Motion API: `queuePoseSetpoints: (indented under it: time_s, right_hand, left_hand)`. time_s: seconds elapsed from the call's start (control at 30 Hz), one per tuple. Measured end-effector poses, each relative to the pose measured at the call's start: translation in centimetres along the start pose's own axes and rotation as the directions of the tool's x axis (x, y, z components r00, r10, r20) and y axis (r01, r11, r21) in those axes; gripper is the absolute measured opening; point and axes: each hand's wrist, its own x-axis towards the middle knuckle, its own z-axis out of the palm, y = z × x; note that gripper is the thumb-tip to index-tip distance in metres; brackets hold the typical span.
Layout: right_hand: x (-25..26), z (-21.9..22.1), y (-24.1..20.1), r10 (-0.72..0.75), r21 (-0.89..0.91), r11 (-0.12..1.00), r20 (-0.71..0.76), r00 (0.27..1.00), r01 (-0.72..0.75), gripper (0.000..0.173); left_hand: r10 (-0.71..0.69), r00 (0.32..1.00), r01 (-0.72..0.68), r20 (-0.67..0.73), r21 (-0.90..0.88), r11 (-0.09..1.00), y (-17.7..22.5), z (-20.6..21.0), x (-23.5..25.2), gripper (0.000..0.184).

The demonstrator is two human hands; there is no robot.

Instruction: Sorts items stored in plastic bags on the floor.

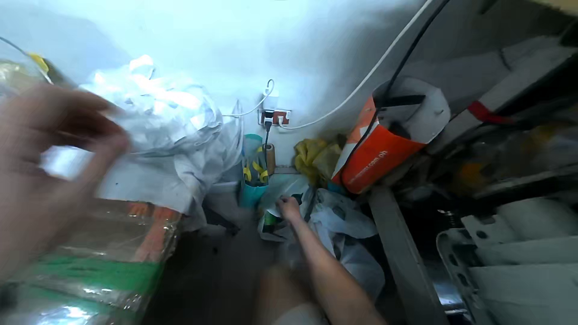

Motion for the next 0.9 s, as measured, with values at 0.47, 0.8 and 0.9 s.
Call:
queuePoseSetpoints:
  time_s: [0.47, 0.8, 0.9]
  right_hand:
    - [-6.6, -2.6, -2.9, -0.393, 0.251, 0.895, 0.055, 0.918, 0.368, 0.025]
    - [-4.6, -4.6, -0.9, -0.597, 0.232, 0.795, 0.135, 0.791, 0.56, 0.027]
    - [-3.0, -4.0, -0.6, -0.442, 0.218, 0.87, -0.051, 0.896, 0.442, 0.024]
  left_hand:
    - [-0.474, 0.587, 0.644, 0.656, -0.024, 0.764, 5.1, 25.1, 3.4, 0.062]
    - [-0.396, 0.882, 0.47, 0.255, -0.413, 0.78, 2.0, 31.4, -6.2, 0.017]
    - [-0.503, 0.844, 0.522, 0.183, -0.495, 0.695, 1.7, 30.7, -6.0, 0.023]
